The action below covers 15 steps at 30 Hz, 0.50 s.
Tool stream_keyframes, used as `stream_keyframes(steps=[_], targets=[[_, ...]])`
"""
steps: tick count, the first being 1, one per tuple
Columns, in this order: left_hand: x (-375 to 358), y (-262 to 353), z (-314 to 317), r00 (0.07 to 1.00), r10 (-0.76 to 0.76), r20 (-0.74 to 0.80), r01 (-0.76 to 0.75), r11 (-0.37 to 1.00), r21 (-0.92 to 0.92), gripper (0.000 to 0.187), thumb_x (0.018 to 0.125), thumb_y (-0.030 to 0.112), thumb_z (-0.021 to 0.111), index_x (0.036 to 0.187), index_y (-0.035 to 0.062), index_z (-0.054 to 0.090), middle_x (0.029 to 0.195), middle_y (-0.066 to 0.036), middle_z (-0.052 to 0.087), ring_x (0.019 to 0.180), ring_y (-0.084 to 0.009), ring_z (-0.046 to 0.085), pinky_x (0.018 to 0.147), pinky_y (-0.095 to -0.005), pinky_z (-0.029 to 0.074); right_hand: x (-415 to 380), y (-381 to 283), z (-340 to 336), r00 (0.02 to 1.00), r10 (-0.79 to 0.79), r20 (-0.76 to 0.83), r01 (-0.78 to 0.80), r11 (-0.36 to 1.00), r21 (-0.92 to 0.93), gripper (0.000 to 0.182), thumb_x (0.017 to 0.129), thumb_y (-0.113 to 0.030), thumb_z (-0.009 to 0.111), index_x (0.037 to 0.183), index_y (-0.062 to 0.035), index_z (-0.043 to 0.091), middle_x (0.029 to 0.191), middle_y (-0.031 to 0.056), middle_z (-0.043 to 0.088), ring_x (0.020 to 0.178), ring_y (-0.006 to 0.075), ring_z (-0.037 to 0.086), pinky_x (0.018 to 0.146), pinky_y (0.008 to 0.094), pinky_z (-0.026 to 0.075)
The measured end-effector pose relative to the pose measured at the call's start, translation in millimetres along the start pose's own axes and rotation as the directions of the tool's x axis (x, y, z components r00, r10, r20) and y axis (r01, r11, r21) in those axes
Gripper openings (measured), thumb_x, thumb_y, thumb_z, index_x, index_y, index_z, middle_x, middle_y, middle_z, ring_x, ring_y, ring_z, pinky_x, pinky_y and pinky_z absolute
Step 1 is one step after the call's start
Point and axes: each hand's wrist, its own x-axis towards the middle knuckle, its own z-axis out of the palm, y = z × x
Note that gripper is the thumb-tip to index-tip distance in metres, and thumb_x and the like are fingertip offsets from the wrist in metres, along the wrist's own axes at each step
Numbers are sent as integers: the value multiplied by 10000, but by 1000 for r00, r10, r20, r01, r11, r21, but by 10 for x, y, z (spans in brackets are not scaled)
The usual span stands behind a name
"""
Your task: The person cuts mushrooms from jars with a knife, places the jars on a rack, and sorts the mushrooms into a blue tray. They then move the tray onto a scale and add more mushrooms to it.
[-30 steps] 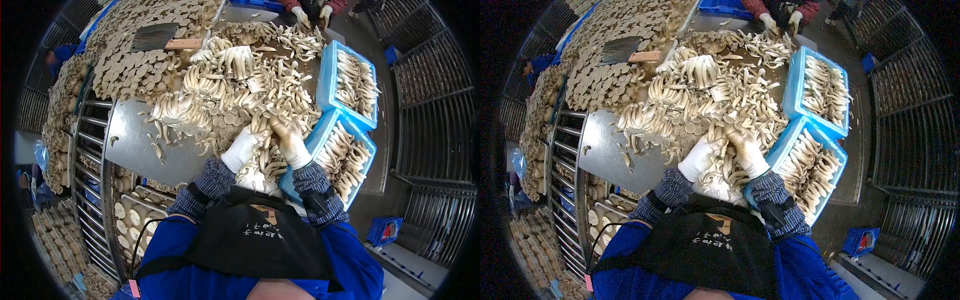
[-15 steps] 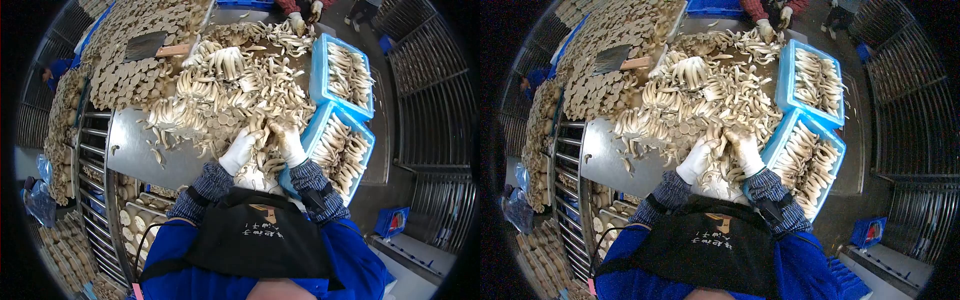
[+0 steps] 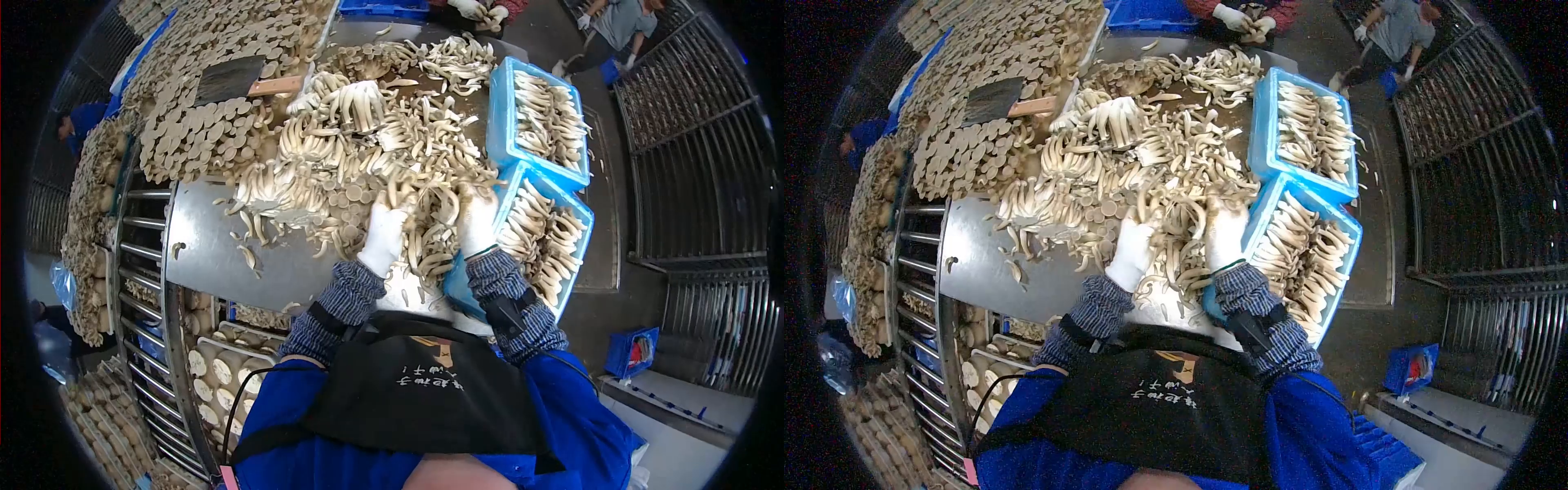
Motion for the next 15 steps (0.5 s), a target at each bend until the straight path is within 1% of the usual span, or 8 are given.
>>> stream_keyframes(steps=[1, 2, 4, 6, 9, 12, 13, 15], targets=[[64, -126, -41, 994, -14, 105, 19, 999, -44, 474, 867, -82, 536, 1328, -1, 460, 1076, -51, 618, 804, -91, 601, 642, -224, 521, 120, 383, -18, 978, -203, -49, 187, 955, -231, 169, 934, -125, 592, 922, 26, 668, 834, 76, 677, 761, 154, 624, 687, 281, 495], [80, -212, -13, 978, -24, 207, 43, 995, -87, 462, 865, -77, 567, 1311, -7, 470, 1052, -42, 617, 808, -88, 601, 638, -222, 517, 79, 418, 18, 994, 7, -109, -20, 993, -117, 161, 909, -122, 630, 961, 30, 642, 877, 68, 681, 799, 162, 623, 724, 295, 497], [-108, -198, 303, 985, 94, 141, -101, 994, 38, 428, 875, -29, 633, 1285, -4, 510, 1093, -46, 631, 899, -100, 605, 783, -230, 511, 5, 540, 109, 958, -205, -201, 153, 956, -250, 195, 897, -106, 645, 1030, 31, 609, 938, 90, 677, 844, 178, 621, 765, 313, 499], [-123, -234, 310, 987, 93, 134, -98, 995, 33, 438, 872, -37, 629, 1293, -6, 511, 1130, -58, 632, 952, -120, 609, 849, -252, 504, -54, 520, 75, 960, -214, -179, 169, 957, -237, 237, 898, -113, 645, 1079, 25, 581, 997, 103, 668, 890, 185, 616, 801, 323, 496], [-150, -255, 300, 988, 116, 99, -123, 990, 75, 450, 865, -39, 640, 1295, -2, 514, 1129, -60, 634, 918, -109, 617, 803, -251, 515, -60, 481, -16, 991, -69, -119, 62, 996, -65, 377, 847, -117, 703, 1147, 50, 548, 1004, 169, 644, 907, 217, 602, 798, 336, 496], [-149, -108, 191, 992, 110, 62, -105, 992, -69, 490, 870, -37, 636, 1338, -5, 495, 1136, -63, 635, 878, -107, 630, 754, -250, 526, 137, 273, -204, 925, 379, 33, -379, 925, -10, 282, 876, -136, 663, 1061, 51, 562, 956, 145, 644, 850, 211, 621, 722, 327, 512], [-104, -105, 116, 991, 105, 88, -102, 994, -34, 522, 877, -27, 635, 1369, -7, 464, 1131, -72, 639, 834, -109, 638, 699, -246, 527, 217, 255, -293, 954, 273, 121, -244, 946, -212, 368, 904, -203, 642, 1134, 68, 546, 972, 149, 657, 825, 181, 634, 692, 297, 510], [-129, -43, 119, 989, 117, 88, -122, 991, 47, 530, 875, -27, 637, 1372, -8, 454, 1116, -75, 643, 838, -113, 639, 701, -243, 528, 252, 323, -271, 967, 209, 144, -178, 963, -201, 410, 910, -235, 638, 1167, 68, 536, 967, 145, 662, 787, 170, 630, 672, 287, 506]])
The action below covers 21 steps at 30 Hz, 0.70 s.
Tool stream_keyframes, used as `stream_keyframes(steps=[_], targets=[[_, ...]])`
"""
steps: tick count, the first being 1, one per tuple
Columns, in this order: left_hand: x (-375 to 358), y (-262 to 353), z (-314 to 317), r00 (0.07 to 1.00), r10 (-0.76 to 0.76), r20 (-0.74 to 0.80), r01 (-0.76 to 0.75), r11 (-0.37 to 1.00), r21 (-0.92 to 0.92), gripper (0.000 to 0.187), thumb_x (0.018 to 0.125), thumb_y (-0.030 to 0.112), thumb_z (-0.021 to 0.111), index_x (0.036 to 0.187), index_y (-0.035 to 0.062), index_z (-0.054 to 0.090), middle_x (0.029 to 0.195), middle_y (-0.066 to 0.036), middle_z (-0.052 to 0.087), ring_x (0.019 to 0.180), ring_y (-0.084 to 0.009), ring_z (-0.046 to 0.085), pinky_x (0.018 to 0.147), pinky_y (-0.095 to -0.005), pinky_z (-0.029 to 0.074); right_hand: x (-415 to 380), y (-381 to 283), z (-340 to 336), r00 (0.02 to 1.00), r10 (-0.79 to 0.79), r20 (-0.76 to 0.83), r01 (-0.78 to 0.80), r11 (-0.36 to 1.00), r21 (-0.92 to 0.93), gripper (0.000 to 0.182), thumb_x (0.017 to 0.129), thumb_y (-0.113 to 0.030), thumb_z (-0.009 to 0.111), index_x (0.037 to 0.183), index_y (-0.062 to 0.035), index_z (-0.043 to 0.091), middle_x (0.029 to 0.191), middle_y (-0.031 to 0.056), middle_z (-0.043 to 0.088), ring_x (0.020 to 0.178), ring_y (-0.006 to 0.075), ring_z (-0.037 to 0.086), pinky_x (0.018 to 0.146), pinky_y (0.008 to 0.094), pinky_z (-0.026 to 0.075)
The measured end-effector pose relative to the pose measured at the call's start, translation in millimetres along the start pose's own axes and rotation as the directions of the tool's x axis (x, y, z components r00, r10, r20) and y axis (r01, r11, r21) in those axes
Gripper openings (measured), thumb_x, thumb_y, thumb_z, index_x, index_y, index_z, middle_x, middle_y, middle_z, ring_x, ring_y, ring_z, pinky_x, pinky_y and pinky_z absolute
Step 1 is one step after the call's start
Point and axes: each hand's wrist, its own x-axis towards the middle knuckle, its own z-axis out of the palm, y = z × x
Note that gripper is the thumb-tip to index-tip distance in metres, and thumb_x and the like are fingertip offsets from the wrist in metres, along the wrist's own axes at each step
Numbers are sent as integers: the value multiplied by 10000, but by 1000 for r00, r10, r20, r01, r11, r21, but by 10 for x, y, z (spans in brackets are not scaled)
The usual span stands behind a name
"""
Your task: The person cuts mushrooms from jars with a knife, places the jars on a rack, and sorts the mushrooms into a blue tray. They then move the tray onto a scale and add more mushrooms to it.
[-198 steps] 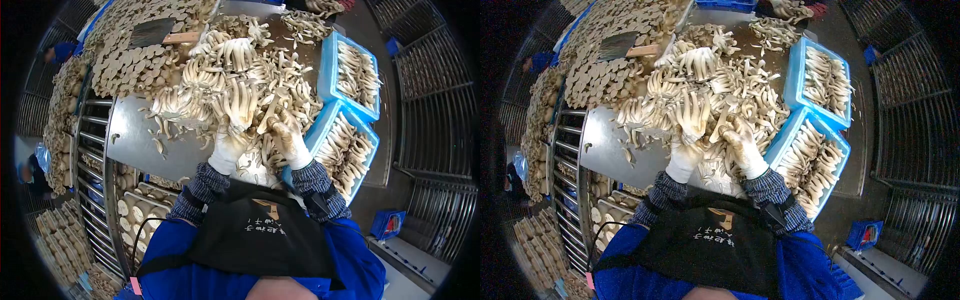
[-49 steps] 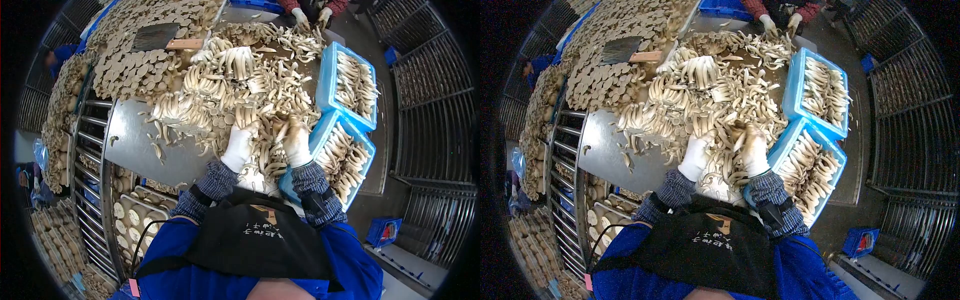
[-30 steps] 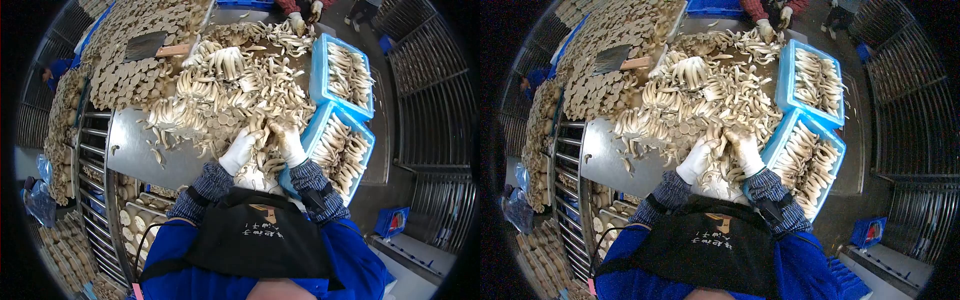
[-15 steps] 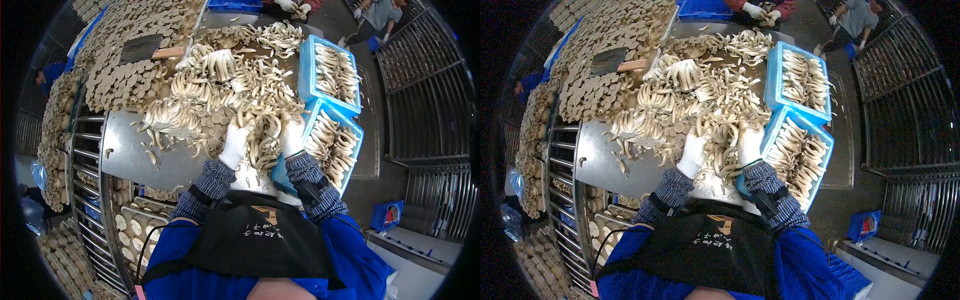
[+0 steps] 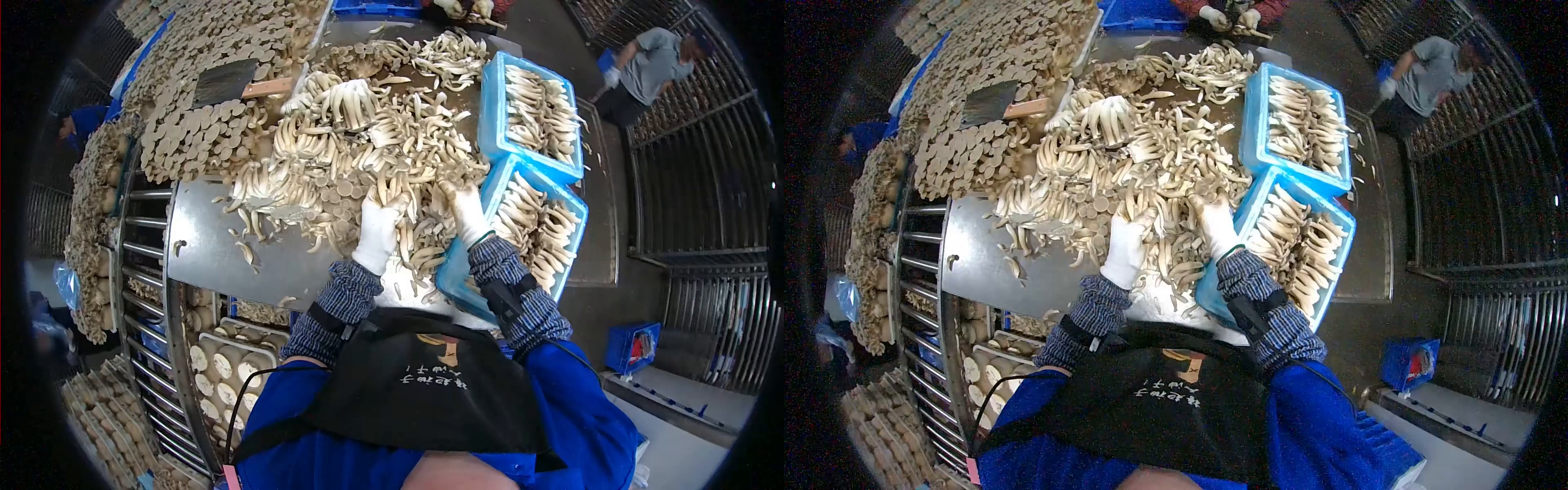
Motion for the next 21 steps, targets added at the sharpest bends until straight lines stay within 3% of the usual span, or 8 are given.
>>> stream_keyframes(steps=[3, 7, 11, 12, 14, 15, 17, 21], targets=[[-96, 112, 300, 989, 5, -146, 2, 999, 46, 533, 857, -37, 654, 1349, -3, 453, 1093, -81, 647, 830, -110, 629, 708, -236, 530, -415, -515, 168, 991, -124, 55, 126, 992, -27, 461, 907, -271, 651, 1198, 69, 541, 923, 134, 681, 729, 213, 628, 656, 321, 503], [-57, -89, 316, 982, 45, 184, -36, 998, -50, 632, 864, -105, 559, 1454, 9, 363, 1235, -73, 576, 983, -126, 597, 801, -241, 523, -264, -121, 143, 970, -242, -14, 237, 959, -158, 336, 933, -259, 626, 1048, 56, 612, 726, 121, 662, 616, 148, 619, 590, 283, 506], [-86, -33, 228, 998, -57, 12, 57, 998, 18, 486, 941, 43, 536, 1410, 4, 411, 1117, -70, 610, 882, -131, 616, 714, -238, 507, -248, -302, -94, 991, 132, -34, -96, 855, 510, 179, 955, -120, 540, 848, 9, 601, 627, 73, 612, 538, 161, 598, 539, 258, 533], [-72, -64, 190, 995, -91, 47, 85, 990, 117, 456, 957, 76, 529, 1394, 0, 423, 1096, -73, 614, 853, -130, 613, 699, -239, 502, -85, -5, -179, 950, -313, 18, 313, 950, -12, 151, 953, -107, 543, 892, 17, 604, 658, 72, 618, 571, 159, 612, 554, 265, 546], [-41, -292, 179, 994, -80, 76, 63, 979, 196, 294, 970, 217, 579, 1190, 21, 563, 869, -19, 646, 627, -106, 583, 507, -214, 462, -157, -32, -298, 558, -711, 429, 809, 349, -474, 129, 943, -83, 560, 983, 19, 628, 721, 77, 644, 641, 148, 625, 548, 248, 520], [18, -430, 104, 991, -95, 95, 74, 977, 199, 294, 970, 217, 579, 1190, 21, 563, 869, -19, 646, 627, -106, 583, 507, -214, 462, -52, 146, -112, 633, -719, 285, 751, 482, -451, 125, 923, -66, 577, 992, 9, 648, 707, 83, 658, 620, 144, 608, 519, 233, 481], [178, -555, -50, 986, -54, 159, -9, 929, 370, 349, 990, 298, 535, 1178, 6, 562, 900, -49, 665, 633, -117, 602, 519, -221, 482, -247, -160, -299, 966, 6, 257, -84, 952, 293, 185, 908, -92, 571, 1036, 10, 657, 836, 116, 691, 716, 207, 668, 674, 303, 545], [186, -325, 19, 984, -70, 165, -54, 761, 646, 353, 1031, 243, 413, 1217, -36, 525, 949, -65, 668, 732, -166, 620, 698, -280, 510, 30, -132, -520, 975, -29, 221, 80, 971, -226, 442, 840, -316, 699, 1049, 68, 635, 923, 191, 706, 791, 292, 678, 742, 364, 545]])
